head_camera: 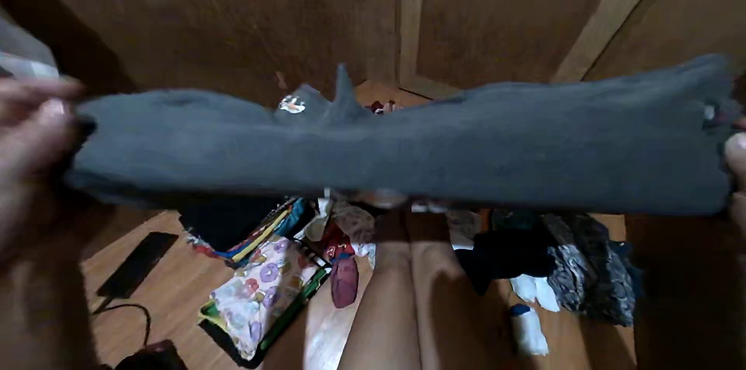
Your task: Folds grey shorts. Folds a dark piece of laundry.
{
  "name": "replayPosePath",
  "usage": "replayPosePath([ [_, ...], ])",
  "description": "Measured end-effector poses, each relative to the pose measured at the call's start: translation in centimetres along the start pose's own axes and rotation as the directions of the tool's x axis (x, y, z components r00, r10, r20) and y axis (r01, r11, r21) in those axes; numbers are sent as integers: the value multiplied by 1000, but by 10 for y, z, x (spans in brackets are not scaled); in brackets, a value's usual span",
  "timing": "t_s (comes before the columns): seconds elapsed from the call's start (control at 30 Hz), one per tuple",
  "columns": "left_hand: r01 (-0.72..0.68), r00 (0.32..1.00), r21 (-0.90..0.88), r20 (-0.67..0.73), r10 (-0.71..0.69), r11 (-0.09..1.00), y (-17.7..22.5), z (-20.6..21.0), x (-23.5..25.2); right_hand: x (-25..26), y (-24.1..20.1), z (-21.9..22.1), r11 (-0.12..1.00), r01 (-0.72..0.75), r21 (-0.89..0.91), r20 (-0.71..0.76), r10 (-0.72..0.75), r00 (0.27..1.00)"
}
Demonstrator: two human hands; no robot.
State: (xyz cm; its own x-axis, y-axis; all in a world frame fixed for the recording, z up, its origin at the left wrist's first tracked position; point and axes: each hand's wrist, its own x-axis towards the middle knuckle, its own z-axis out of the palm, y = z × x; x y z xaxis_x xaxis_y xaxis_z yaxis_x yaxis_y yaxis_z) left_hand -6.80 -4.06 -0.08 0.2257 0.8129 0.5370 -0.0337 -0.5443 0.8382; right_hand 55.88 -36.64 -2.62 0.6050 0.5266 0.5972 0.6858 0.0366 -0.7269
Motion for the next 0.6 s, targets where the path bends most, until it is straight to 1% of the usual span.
replayPosePath([
  [0.03,59,998,40,5,-59,997,-6,-3,-27,-19,-9,6,995,-75,-68,23,77,997],
  [0.07,149,988,54,17,-150,987,-15,-5,-57,-39,-9,10,980,-148,-135,65,158,985],
  [0.1,251,966,46,54,-253,967,-25,-5,-87,-59,-1,14,962,-197,-191,115,221,968],
  [0.13,360,926,69,95,-366,930,-34,-1,-117,-79,13,16,941,-235,-243,172,280,944],
  [0.2,558,808,123,143,-571,821,-57,10,-177,-120,44,21,885,-304,-353,261,405,876],
  [0.27,700,676,158,166,-718,696,-83,19,-230,-155,68,26,818,-377,-435,302,527,795],
  [0.33,804,556,145,166,-815,577,-102,29,-264,-180,86,29,776,-432,-460,317,598,736],
  [0.37,836,519,115,152,-841,537,-108,34,-273,-186,90,32,763,-451,-463,311,617,723],
  [0.4,850,507,85,134,-851,520,-113,39,-277,-188,92,33,755,-464,-464,304,628,717],
  [0.43,847,519,64,116,-847,528,-115,42,-277,-186,90,33,751,-469,-464,293,630,719],
  [0.47,828,553,48,97,-828,559,-114,43,-272,-181,85,31,756,-471,-455,280,624,730],
  [0.53,767,640,-6,80,-765,641,-104,40,-258,-172,73,21,782,-461,-419,238,585,775],
  [0.57,744,667,-25,87,-740,668,-96,36,-250,-169,66,14,793,-457,-403,221,569,792],
  [0.6,735,676,-19,104,-730,678,-86,33,-245,-170,61,7,795,-460,-395,211,566,797],
])
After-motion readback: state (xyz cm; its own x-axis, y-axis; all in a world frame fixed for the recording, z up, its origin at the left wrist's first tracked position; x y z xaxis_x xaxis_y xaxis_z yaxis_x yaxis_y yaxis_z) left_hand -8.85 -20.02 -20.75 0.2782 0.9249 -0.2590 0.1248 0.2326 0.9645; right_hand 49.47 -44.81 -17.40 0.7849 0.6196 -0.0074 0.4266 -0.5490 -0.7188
